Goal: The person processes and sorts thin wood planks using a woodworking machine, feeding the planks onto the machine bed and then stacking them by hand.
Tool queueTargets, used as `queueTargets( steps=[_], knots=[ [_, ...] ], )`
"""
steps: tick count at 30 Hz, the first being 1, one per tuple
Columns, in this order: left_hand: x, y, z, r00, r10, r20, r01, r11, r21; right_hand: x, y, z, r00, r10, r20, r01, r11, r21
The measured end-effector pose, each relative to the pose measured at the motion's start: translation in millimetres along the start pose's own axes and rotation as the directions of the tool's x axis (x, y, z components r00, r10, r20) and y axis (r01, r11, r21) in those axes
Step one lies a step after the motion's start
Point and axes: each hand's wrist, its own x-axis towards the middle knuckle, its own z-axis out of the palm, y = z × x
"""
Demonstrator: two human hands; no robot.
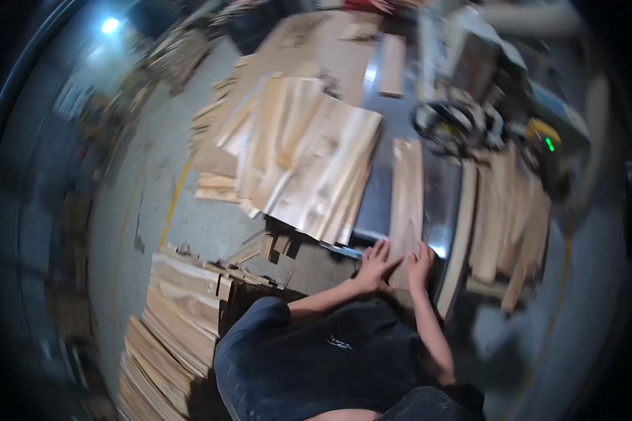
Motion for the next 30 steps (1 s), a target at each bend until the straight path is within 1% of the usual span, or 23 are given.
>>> queueTargets(
  steps=[1,2,3,4,5,6,8,9,10,12,13,14,16,18,19,20,22,23,24,25,26,28,30],
  knots=[
    [-7.6,9.1,-1.0,1.0,-0.001,0.016,0.001,1.0,0.002,-17.4,-12.0,-11.1,0.999,-0.053,-0.014,0.052,0.998,-0.036],
    [-9.8,15.5,-1.6,0.999,0.007,0.036,-0.007,1.0,0.006,-31.9,-19.3,-20.7,0.999,0.033,0.024,-0.033,0.999,0.002],
    [-9.2,18.4,1.1,0.998,0.026,0.057,-0.026,1.0,0.01,-44.5,-17.9,-22.5,0.995,-0.096,-0.023,0.089,0.974,-0.208],
    [-6.3,22.2,3.9,0.997,0.036,0.07,-0.037,0.999,0.015,-55.4,-12.8,-18.6,0.998,0.053,-0.042,-0.058,0.991,-0.119],
    [-2.0,26.2,7.0,0.995,0.075,0.06,-0.076,0.997,0.012,-63.4,-35.4,-43.6,0.996,-0.054,0.069,0.069,0.968,-0.241],
    [3.9,29.5,10.1,0.992,0.11,0.062,-0.111,0.994,0.012,-71.8,-34.2,-49.6,0.99,-0.047,0.134,0.085,0.951,-0.297],
    [22.7,37.5,5.3,0.986,0.142,0.085,-0.143,0.99,-0.002,-78.4,-41.9,-61.0,0.986,-0.112,0.124,0.148,0.928,-0.341],
    [35.9,36.3,12.6,0.984,0.173,0.052,-0.173,0.985,-0.008,-77.5,-43.2,-66.1,0.986,-0.095,0.139,0.139,0.924,-0.355],
    [49.5,34.1,19.6,0.98,0.198,0.011,-0.198,0.98,-0.015,-75.9,-43.4,-66.6,0.988,-0.07,0.139,0.122,0.901,-0.417],
    [82.2,32.9,9.1,0.984,0.16,0.074,-0.164,0.985,0.052,-64.9,-30.9,-59.2,0.992,-0.043,0.123,0.092,0.898,-0.431],
    [94.2,28.9,6.5,0.982,0.181,0.06,-0.184,0.982,0.049,-52.4,-33.0,-62.1,0.989,-0.03,0.145,0.084,0.919,-0.384],
    [103.0,25.0,3.8,0.979,0.197,0.047,-0.2,0.979,0.048,-43.3,-35.1,-61.2,0.986,-0.034,0.161,0.094,0.918,-0.386],
    [115.7,19.0,0.3,0.983,0.182,0.034,-0.184,0.982,0.049,-25.2,-39.9,-52.0,0.991,-0.01,0.13,0.064,0.907,-0.415],
    [131.3,16.4,-4.4,0.98,0.197,0.036,-0.198,0.979,0.042,-6.0,-39.5,-47.7,0.983,-0.003,0.185,0.088,0.888,-0.451],
    [137.8,10.5,-5.7,0.98,0.198,0.037,-0.197,0.98,-0.014,3.9,-38.6,-45.7,0.982,0.007,0.187,0.075,0.9,-0.43],
    [145.7,5.2,-12.8,0.974,0.188,0.129,-0.185,0.982,-0.037,13.2,-36.8,-42.7,0.981,0.017,0.193,0.065,0.911,-0.407],
    [169.2,-21.9,-33.5,0.926,0.296,0.235,-0.251,0.947,-0.203,31.0,-38.9,-39.1,0.979,0.057,0.198,0.024,0.922,-0.386],
    [181.0,-32.4,-49.7,0.928,0.285,0.238,-0.207,0.929,-0.306,39.3,-40.5,-38.2,0.978,0.045,0.203,0.036,0.924,-0.382],
    [195.7,-56.2,-59.1,0.934,0.265,0.239,-0.19,0.936,-0.298,45.6,-41.8,-37.1,0.979,0.039,0.202,0.042,0.924,-0.381],
    [219.1,-82.4,-62.9,0.969,0.238,0.069,-0.213,0.943,-0.257,53.5,-44.9,-37.5,0.97,0.062,0.234,0.036,0.919,-0.392],
    [250.3,-100.4,-67.6,0.969,0.224,-0.108,-0.243,0.945,-0.218,63.6,-45.5,-38.8,0.963,0.088,0.254,0.026,0.911,-0.412],
    [302.7,-127.3,-109.0,0.955,0.066,-0.289,-0.074,0.997,-0.015,78.4,-38.6,-33.7,0.973,0.116,0.2,-0.01,0.886,-0.464],
    [361.7,-146.3,-130.7,0.855,-0.044,-0.516,0.161,0.97,0.183,99.6,-41.9,-34.5,0.951,0.218,0.221,-0.108,0.899,-0.424]
  ],
)
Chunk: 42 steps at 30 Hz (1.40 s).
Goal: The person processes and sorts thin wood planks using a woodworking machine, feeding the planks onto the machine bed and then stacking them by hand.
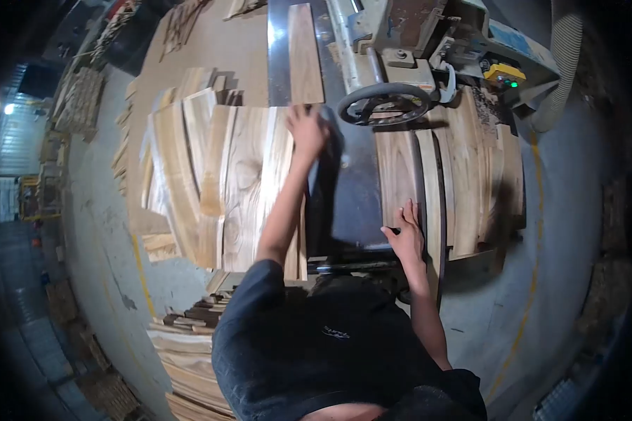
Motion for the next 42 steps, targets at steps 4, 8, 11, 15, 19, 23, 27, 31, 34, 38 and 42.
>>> queueTargets(
  steps=[4,8,11,15,19,23,27,31,34,38,42],
  knots=[
    [75.7,-13.9,41.9,0.996,0.021,0.085,-0.041,0.968,0.246,32.7,-17.5,-13.7,0.998,0.053,0.018,-0.053,0.998,-0.032],
    [111.3,2.0,55.8,0.949,0.017,0.314,-0.127,0.934,0.334,73.7,-23.4,-15.0,0.986,0.136,0.097,-0.135,0.991,-0.022],
    [97.4,-0.7,53.4,0.95,0.073,0.303,-0.156,0.953,0.259,102.6,-28.9,-16.3,0.976,0.179,0.126,-0.18,0.984,-0.003],
    [46.1,7.6,32.8,0.946,0.118,0.303,-0.181,0.965,0.187,142.4,-38.1,-17.5,0.986,0.125,0.111,-0.126,0.992,0.003],
    [-55.8,46.5,-10.8,0.944,0.153,0.292,-0.214,0.958,0.19,183.1,-44.4,-18.7,0.994,0.043,0.1,-0.029,0.99,-0.139],
    [-172.8,99.5,-76.6,0.843,0.145,0.517,-0.179,0.984,0.015,164.2,-72.3,-25.5,0.982,-0.187,0.028,0.189,0.967,-0.173],
    [-252.5,113.4,-108.1,0.749,-0.244,0.617,0.419,0.895,-0.154,87.9,-40.7,58.3,0.916,-0.325,-0.234,0.369,0.913,0.177],
    [-333.3,97.9,-60.6,0.988,-0.085,0.128,0.096,0.992,-0.078,-40.7,-6.9,74.2,0.818,-0.414,-0.4,0.48,0.874,0.077],
    [-359.4,127.7,-57.4,0.971,0.008,0.237,0.012,0.996,-0.083,-83.8,20.1,68.8,0.874,-0.209,-0.439,0.335,0.913,0.232],
    [-343.8,158.4,-20.7,0.988,-0.018,0.151,0.024,0.999,-0.037,-125.5,25.5,41.2,0.864,-0.215,-0.455,0.341,0.915,0.216],
    [-290.7,172.2,14.7,0.989,-0.028,0.144,0.032,0.999,-0.021,-160.7,22.5,39.8,0.923,-0.249,-0.294,0.278,0.959,0.06]
  ],
)
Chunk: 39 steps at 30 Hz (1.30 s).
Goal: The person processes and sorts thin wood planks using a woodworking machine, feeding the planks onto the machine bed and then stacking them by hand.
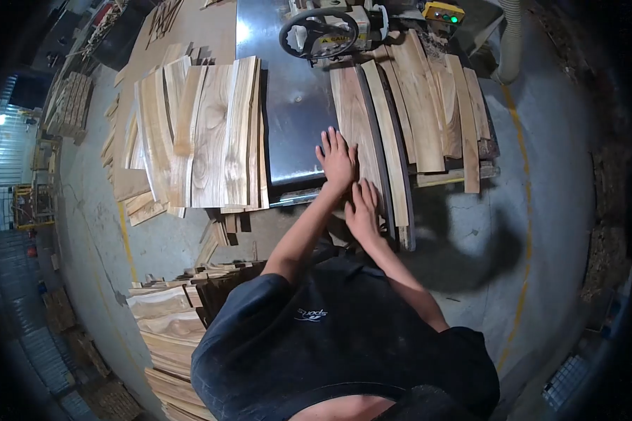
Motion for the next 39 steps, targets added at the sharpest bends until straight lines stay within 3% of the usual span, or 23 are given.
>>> queueTargets(
  steps=[2,6,10,13,15,16,18,19,20,21,23,24,25,28,30,32,34,35,36,37,39],
  knots=[
    [31.0,1.7,9.0,0.997,-0.04,-0.066,0.04,0.999,0.0,-3.8,-6.6,-6.1,0.992,0.059,0.115,-0.041,0.987,-0.153],
    [85.6,-4.6,22.7,0.985,-0.052,-0.162,0.05,0.999,-0.016,28.9,3.3,7.1,0.985,0.04,0.168,-0.012,0.986,-0.165],
    [118.4,-7.7,25.5,0.983,-0.068,-0.168,0.063,0.997,-0.034,82.2,-7.3,11.6,0.938,0.224,0.265,-0.152,0.952,-0.267],
    [141.8,-20.1,32.6,0.975,-0.105,-0.198,0.089,0.992,-0.09,107.5,-3.0,22.1,0.937,0.253,0.241,-0.194,0.95,-0.244],
    [157.1,-34.0,23.3,0.98,0.024,-0.199,-0.061,0.981,-0.185,123.6,-7.4,25.2,0.951,0.247,0.184,-0.213,0.959,-0.188],
    [165.0,-48.9,9.0,0.98,-0.006,-0.197,-0.031,0.982,-0.185,132.4,-8.5,25.8,0.953,0.25,0.172,-0.22,0.96,-0.175],
    [175.1,-85.5,-30.9,0.978,0.206,0.021,-0.158,0.807,-0.569,148.2,4.4,30.3,0.958,0.198,0.208,-0.157,0.968,-0.195],
    [172.7,-97.5,-69.8,0.983,0.153,-0.099,-0.181,0.77,-0.612,160.4,1.2,26.4,0.943,0.241,0.227,-0.205,0.964,-0.172],
    [165.7,-116.4,-90.0,0.908,0.134,-0.397,-0.319,0.835,-0.448,173.5,-3.0,23.7,0.927,0.283,0.244,-0.254,0.956,-0.146],
    [157.6,-135.5,-112.4,0.877,0.048,-0.479,-0.253,0.892,-0.375,185.2,-7.0,21.8,0.902,0.34,0.266,-0.319,0.94,-0.119],
    [128.1,-179.2,-126.3,0.86,-0.136,-0.493,0.024,0.974,-0.227,206.4,-6.2,20.6,0.881,0.36,0.308,-0.337,0.933,-0.125],
    [108.7,-184.7,-136.8,0.847,-0.244,-0.472,0.249,0.967,-0.052,217.7,-4.7,20.9,0.864,0.378,0.332,-0.359,0.926,-0.119],
    [89.8,-197.5,-138.9,0.878,-0.314,-0.361,0.351,0.936,0.039,226.9,-3.7,21.9,0.859,0.386,0.336,-0.364,0.922,-0.13],
    [53.2,-208.5,-151.9,0.94,-0.295,-0.17,0.286,0.955,-0.074,254.0,4.4,28.3,0.84,0.436,0.323,-0.419,0.899,-0.124],
    [51.0,-197.1,-157.1,0.943,-0.321,-0.09,0.309,0.943,-0.124,281.3,47.9,38.3,0.824,0.406,0.395,-0.355,0.914,-0.198],
    [49.9,-171.4,-168.9,0.934,-0.347,-0.084,0.341,0.937,-0.072,311.6,70.8,38.8,0.746,0.376,0.549,-0.327,0.926,-0.19],
    [48.8,-177.6,-147.3,0.942,-0.224,-0.249,0.127,0.926,-0.355,334.3,72.1,26.1,0.708,0.27,0.653,-0.254,0.96,-0.121],
    [50.8,-171.0,-154.3,0.939,-0.313,-0.139,0.175,0.787,-0.592,343.1,70.3,17.2,0.71,0.2,0.675,-0.208,0.976,-0.071],
    [52.2,-164.5,-161.7,0.93,-0.368,0.0,0.231,0.586,-0.777,334.2,72.8,22.1,0.809,0.173,0.562,-0.187,0.982,-0.032],
    [54.3,-149.8,-192.2,0.811,-0.464,0.355,0.528,0.32,-0.787,326.0,81.5,28.7,0.889,0.142,0.435,-0.157,0.988,-0.002],
    [45.1,-142.1,-169.8,0.842,-0.436,0.319,0.411,0.134,-0.902,290.0,86.2,39.6,0.921,0.031,0.387,0.0,0.997,-0.079]
  ],
)
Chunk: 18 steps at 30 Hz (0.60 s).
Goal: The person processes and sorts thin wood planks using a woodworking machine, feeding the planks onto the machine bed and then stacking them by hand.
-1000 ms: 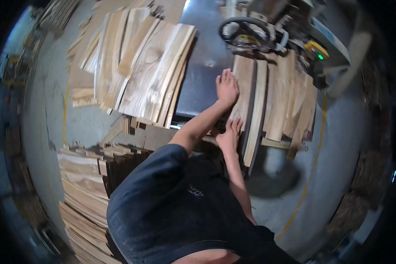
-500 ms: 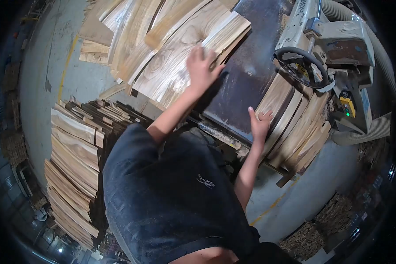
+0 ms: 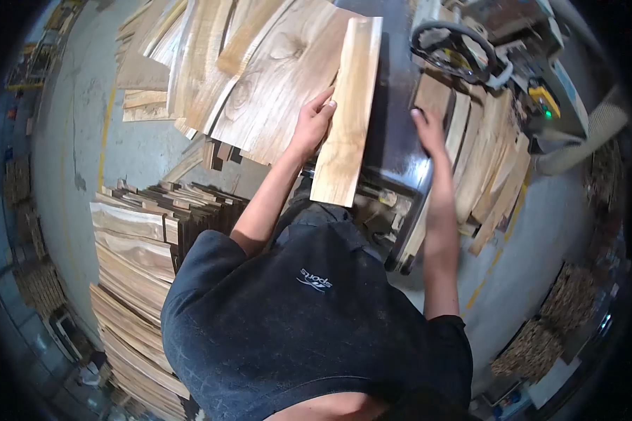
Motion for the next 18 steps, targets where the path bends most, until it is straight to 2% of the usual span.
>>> queueTargets(
  steps=[1,2,4,5,7,8,9,10,11,12,13,14,15,16,17,18],
  knots=[
    [0.6,-20.8,6.5,0.992,0.126,-0.018,-0.127,0.985,-0.119,-25.3,-20.1,14.9,0.996,-0.051,-0.07,0.045,0.995,-0.094],
    [-7.6,-16.0,12.3,0.992,0.13,0.005,-0.128,0.986,-0.109,-50.0,-31.7,29.8,0.998,-0.026,-0.063,0.017,0.99,-0.137],
    [-35.1,-2.8,22.9,1.0,-0.006,-0.018,0.003,0.99,-0.138,-110.2,-46.7,55.1,0.996,-0.014,-0.083,0.001,0.988,-0.154],
    [-42.8,-5.9,21.6,0.992,-0.116,0.05,0.122,0.979,-0.162,-137.3,-54.7,62.4,0.992,-0.039,-0.119,0.023,0.991,-0.131],
    [-49.0,-35.2,14.8,0.924,-0.333,0.187,0.381,0.834,-0.4,-182.8,-66.2,64.5,0.998,-0.035,0.044,0.035,0.999,-0.003],
    [-61.4,-30.6,24.0,0.935,-0.314,0.166,0.353,0.869,-0.346,-201.7,-71.4,60.9,0.982,-0.036,0.186,-0.03,0.94,0.34],
    [-70.7,-36.9,34.7,0.979,-0.201,0.025,0.203,0.968,-0.149,-220.4,-75.4,55.6,0.947,-0.092,0.309,-0.131,0.766,0.63],
    [-73.3,-50.4,38.0,0.979,-0.2,0.047,0.205,0.97,-0.13,-245.5,-97.2,38.3,0.949,-0.036,0.313,-0.209,0.67,0.712],
    [-74.5,-69.5,41.1,0.998,-0.059,-0.019,0.06,0.996,0.06,-268.9,-116.2,24.7,0.946,0.02,0.323,-0.279,0.559,0.781],
    [-79.0,-81.4,48.2,0.994,0.094,-0.051,-0.079,0.966,0.248,-285.9,-99.5,56.2,0.956,-0.037,0.289,-0.254,0.382,0.889],
    [-87.0,-80.6,58.4,0.996,0.085,-0.019,-0.078,0.965,0.251,-304.8,-136.5,17.5,0.915,-0.053,0.4,-0.393,0.111,0.913],
    [-95.4,-77.3,66.8,0.993,0.118,0.013,-0.109,0.86,0.499,-311.5,-125.2,39.7,0.965,-0.005,0.263,-0.255,0.228,0.94],
    [-105.1,-74.7,74.4,0.988,0.146,0.057,-0.143,0.691,0.708,-318.0,-109.8,62.4,0.992,0.03,0.121,-0.124,0.349,0.929],
    [-111.8,-81.0,79.0,0.962,0.219,0.162,-0.256,0.523,0.813,-328.1,-100.4,68.1,0.992,0.06,0.108,-0.122,0.345,0.931],
    [-113.0,-97.2,84.6,0.959,0.213,0.188,-0.274,0.523,0.807,-334.4,-92.8,70.5,0.946,0.15,0.286,-0.3,0.084,0.95],
    [-111.7,-112.8,90.0,0.898,0.348,0.27,-0.392,0.351,0.851,-338.7,-85.7,72.1,0.867,0.176,0.466,-0.434,-0.193,0.88]
  ],
)
